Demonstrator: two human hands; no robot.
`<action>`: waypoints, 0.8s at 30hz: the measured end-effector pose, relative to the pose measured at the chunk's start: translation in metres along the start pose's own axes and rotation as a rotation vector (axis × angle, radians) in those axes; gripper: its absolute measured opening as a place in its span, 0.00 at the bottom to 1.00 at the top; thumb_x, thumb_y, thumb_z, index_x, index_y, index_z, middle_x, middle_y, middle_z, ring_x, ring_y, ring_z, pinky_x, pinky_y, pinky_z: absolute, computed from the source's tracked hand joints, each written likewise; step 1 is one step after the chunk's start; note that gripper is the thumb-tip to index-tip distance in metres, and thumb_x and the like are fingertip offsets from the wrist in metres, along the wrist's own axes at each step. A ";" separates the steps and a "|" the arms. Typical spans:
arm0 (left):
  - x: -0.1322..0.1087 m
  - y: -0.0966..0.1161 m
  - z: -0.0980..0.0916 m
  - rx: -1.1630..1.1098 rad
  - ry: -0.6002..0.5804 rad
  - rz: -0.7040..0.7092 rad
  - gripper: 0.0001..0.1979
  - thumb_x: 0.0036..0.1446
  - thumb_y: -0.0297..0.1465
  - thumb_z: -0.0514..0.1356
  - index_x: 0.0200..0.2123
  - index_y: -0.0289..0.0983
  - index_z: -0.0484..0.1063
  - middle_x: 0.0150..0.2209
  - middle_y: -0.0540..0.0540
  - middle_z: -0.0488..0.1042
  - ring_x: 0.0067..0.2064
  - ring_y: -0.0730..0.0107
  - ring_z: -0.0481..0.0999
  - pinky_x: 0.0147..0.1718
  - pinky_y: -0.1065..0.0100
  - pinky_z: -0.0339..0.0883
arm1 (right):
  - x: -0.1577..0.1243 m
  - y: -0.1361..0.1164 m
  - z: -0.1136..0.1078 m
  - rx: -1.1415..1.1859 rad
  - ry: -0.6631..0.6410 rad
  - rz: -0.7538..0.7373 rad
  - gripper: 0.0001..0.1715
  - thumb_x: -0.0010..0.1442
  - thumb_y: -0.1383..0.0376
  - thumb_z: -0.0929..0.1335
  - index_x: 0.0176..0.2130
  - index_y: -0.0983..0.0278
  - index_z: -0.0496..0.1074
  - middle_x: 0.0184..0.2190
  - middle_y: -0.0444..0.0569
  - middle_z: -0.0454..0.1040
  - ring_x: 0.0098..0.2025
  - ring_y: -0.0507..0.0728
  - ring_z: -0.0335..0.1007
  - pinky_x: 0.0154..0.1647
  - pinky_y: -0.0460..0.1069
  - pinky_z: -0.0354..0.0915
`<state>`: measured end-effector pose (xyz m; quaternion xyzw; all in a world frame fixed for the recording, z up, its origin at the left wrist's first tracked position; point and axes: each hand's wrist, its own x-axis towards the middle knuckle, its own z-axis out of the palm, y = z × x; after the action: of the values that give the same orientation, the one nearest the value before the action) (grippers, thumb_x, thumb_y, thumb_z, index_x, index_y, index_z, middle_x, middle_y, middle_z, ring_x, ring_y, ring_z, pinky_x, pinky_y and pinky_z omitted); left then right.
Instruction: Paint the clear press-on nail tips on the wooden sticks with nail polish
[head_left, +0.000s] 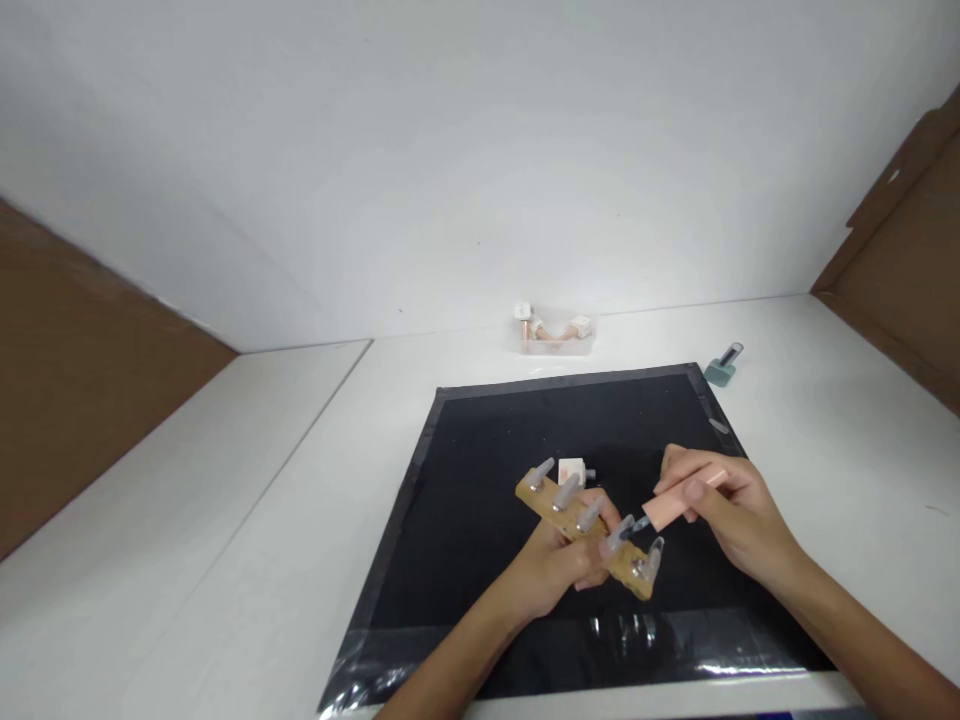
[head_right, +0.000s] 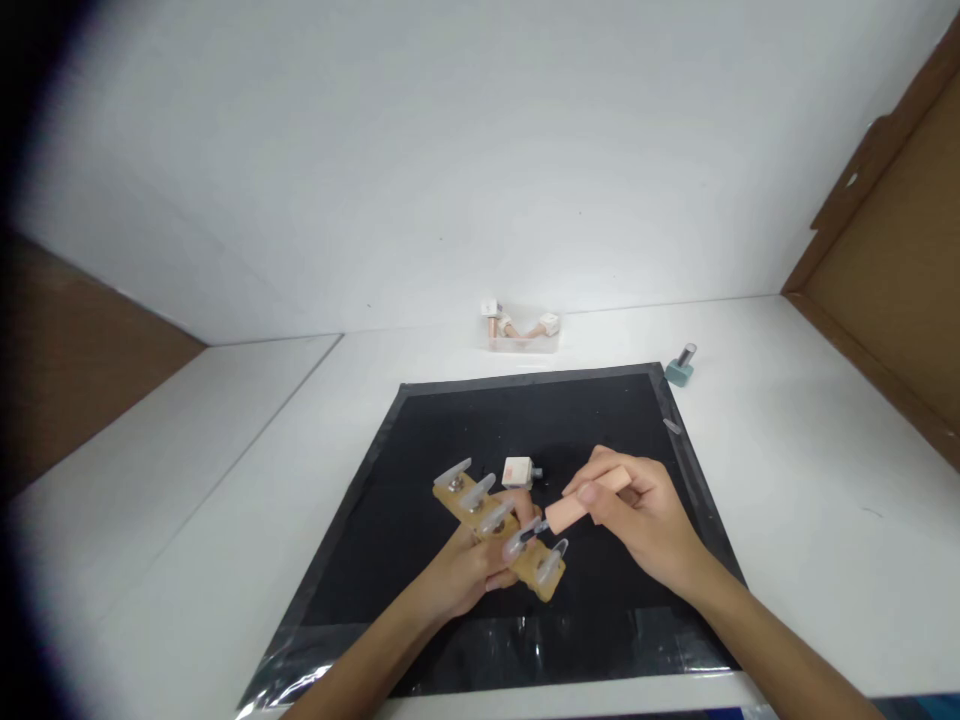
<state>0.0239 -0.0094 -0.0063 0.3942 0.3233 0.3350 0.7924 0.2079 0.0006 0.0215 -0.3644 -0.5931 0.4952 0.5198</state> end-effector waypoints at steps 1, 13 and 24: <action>0.000 0.000 0.000 0.006 0.006 -0.003 0.23 0.38 0.46 0.68 0.22 0.37 0.60 0.17 0.57 0.58 0.16 0.85 0.51 0.14 0.77 0.44 | 0.000 0.000 0.001 -0.008 -0.006 0.001 0.17 0.57 0.52 0.68 0.27 0.61 0.77 0.15 0.41 0.60 0.21 0.52 0.57 0.21 0.47 0.56; 0.002 0.001 0.003 0.039 -0.013 0.002 0.23 0.38 0.48 0.67 0.22 0.37 0.61 0.14 0.59 0.54 0.15 0.84 0.50 0.14 0.76 0.43 | 0.000 -0.001 0.002 0.005 -0.028 0.007 0.17 0.58 0.53 0.68 0.27 0.61 0.77 0.15 0.40 0.60 0.20 0.51 0.58 0.21 0.46 0.56; 0.003 -0.004 -0.002 0.091 -0.025 0.017 0.24 0.39 0.49 0.67 0.23 0.37 0.61 0.15 0.59 0.57 0.15 0.85 0.51 0.13 0.77 0.44 | 0.003 -0.011 0.004 -0.181 -0.001 -0.074 0.16 0.58 0.57 0.68 0.23 0.63 0.73 0.16 0.43 0.67 0.20 0.51 0.60 0.20 0.47 0.56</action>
<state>0.0252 -0.0077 -0.0110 0.4367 0.3248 0.3217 0.7748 0.2044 0.0005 0.0328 -0.3874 -0.6486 0.4202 0.5026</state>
